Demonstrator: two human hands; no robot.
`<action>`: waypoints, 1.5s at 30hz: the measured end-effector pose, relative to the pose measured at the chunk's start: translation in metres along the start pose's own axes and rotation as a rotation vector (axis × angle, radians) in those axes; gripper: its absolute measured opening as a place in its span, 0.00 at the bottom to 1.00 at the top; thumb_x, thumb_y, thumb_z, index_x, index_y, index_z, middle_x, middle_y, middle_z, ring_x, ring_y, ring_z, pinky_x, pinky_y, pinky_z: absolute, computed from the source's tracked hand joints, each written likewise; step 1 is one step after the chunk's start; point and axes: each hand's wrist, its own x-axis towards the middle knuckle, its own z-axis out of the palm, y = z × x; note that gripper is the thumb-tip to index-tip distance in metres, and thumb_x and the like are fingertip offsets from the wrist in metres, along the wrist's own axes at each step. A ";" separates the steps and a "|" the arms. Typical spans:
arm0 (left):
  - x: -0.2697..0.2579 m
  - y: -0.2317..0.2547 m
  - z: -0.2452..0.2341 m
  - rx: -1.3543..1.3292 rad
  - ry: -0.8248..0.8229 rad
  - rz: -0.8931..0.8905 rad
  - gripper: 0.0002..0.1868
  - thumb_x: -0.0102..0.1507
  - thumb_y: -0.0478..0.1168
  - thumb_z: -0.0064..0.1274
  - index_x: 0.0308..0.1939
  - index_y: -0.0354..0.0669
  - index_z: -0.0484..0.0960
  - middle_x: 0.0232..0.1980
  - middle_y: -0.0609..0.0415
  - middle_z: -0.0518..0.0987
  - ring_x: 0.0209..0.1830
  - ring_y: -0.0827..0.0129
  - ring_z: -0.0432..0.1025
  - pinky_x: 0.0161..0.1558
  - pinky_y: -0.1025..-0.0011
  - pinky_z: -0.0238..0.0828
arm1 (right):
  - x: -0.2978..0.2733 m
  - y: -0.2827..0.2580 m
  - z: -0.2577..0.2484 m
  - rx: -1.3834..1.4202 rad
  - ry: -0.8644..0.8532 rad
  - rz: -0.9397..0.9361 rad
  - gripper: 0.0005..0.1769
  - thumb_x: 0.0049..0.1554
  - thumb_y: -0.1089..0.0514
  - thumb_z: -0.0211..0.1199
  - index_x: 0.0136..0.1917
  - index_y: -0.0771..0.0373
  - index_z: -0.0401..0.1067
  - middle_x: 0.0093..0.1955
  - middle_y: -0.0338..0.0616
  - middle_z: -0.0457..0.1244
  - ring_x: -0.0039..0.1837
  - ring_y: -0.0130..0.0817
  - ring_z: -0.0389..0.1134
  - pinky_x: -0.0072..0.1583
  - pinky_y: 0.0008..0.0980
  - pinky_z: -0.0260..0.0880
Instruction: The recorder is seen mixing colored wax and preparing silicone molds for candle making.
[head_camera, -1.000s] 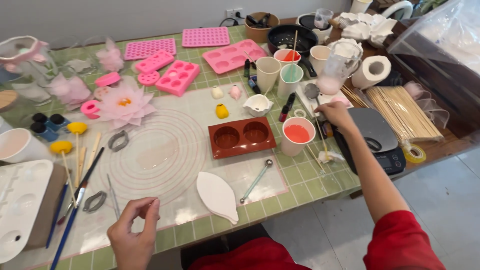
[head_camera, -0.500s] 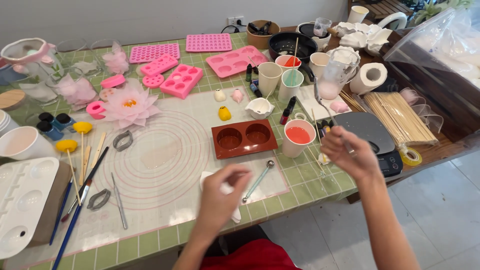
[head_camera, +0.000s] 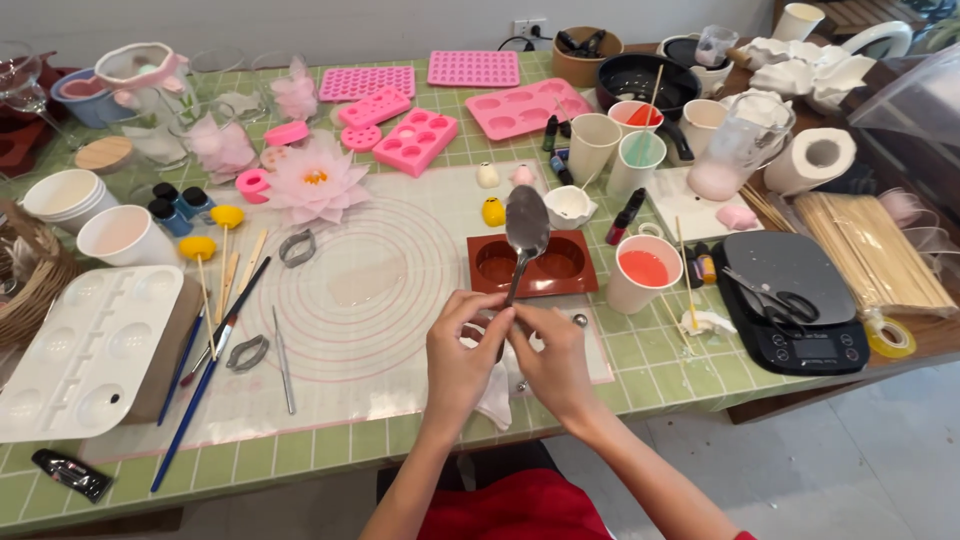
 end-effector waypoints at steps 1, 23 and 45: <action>0.000 -0.007 -0.002 -0.013 0.014 0.043 0.10 0.61 0.36 0.60 0.44 0.36 0.86 0.46 0.55 0.79 0.36 0.73 0.77 0.33 0.74 0.71 | -0.003 -0.002 0.002 -0.044 -0.020 -0.036 0.14 0.55 0.65 0.67 0.55 0.67 0.77 0.44 0.48 0.72 0.42 0.32 0.69 0.44 0.33 0.69; -0.026 0.010 0.013 0.548 -0.288 0.197 0.03 0.64 0.38 0.54 0.39 0.44 0.81 0.26 0.50 0.82 0.23 0.55 0.77 0.25 0.60 0.67 | 0.059 -0.007 -0.168 -0.353 -0.262 -0.267 0.22 0.48 0.60 0.74 0.58 0.59 0.78 0.55 0.41 0.68 0.58 0.42 0.65 0.59 0.39 0.66; -0.019 -0.055 -0.017 0.028 -0.371 -0.294 0.09 0.61 0.38 0.61 0.42 0.37 0.82 0.27 0.57 0.85 0.26 0.77 0.75 0.29 0.75 0.70 | 0.016 0.079 -0.173 -0.272 0.020 0.217 0.09 0.56 0.59 0.71 0.49 0.65 0.78 0.40 0.45 0.70 0.41 0.35 0.69 0.47 0.32 0.70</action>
